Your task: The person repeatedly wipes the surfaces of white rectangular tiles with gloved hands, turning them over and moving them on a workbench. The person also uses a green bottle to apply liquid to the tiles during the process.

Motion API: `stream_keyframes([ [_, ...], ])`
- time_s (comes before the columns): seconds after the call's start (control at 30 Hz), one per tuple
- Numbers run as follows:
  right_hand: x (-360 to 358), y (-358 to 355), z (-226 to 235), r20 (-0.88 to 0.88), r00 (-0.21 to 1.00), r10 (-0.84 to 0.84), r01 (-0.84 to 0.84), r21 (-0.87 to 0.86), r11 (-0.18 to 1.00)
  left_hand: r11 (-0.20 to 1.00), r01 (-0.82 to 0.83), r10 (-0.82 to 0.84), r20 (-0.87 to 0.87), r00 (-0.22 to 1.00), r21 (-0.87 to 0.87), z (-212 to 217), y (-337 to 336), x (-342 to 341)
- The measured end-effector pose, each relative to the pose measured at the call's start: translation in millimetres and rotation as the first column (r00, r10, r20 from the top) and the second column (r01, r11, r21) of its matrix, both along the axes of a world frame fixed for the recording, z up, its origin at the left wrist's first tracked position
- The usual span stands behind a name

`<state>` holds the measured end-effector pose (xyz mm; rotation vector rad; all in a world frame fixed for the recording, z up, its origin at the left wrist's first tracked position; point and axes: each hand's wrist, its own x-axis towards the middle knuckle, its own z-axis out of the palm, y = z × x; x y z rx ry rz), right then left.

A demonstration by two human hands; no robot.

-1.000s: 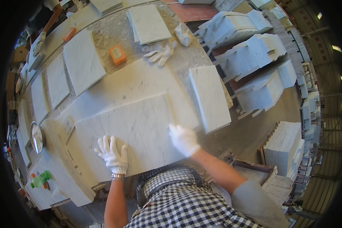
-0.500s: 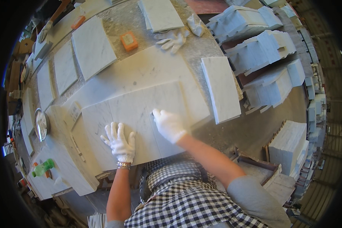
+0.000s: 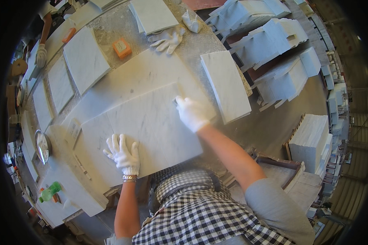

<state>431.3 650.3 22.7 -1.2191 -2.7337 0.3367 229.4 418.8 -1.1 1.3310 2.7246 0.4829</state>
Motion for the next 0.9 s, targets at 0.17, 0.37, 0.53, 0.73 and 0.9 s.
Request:
stream_keyframes([
  [0.17, 85, -112, 38, 0.187, 0.969, 0.161, -0.119, -0.218, 0.969, 0.999, 0.016, -0.015, -0.017, 1.000, 0.033, 0, 0, 0],
  [0.37, 127, -134, 53, 0.088, 0.994, 0.071, -0.051, -0.212, 0.976, 0.999, 0.033, -0.031, -0.038, 0.999, 0.039, -3, 0, -1],
  [0.53, 65, -68, 19, 0.001, 0.999, 0.046, -0.046, -0.025, 0.999, 1.000, 0.024, -0.025, -0.021, 0.999, -0.017, -1, 1, -1],
  [0.73, 65, -83, 27, 0.099, 0.994, -0.055, 0.071, -0.167, 0.983, 1.000, 0.022, -0.022, -0.029, 0.999, -0.006, -1, 1, 0],
  [0.9, 86, -116, 32, 0.084, 0.995, -0.050, 0.061, -0.128, 0.990, 1.000, 0.021, -0.021, -0.003, 1.000, -0.007, 2, 2, 0],
])
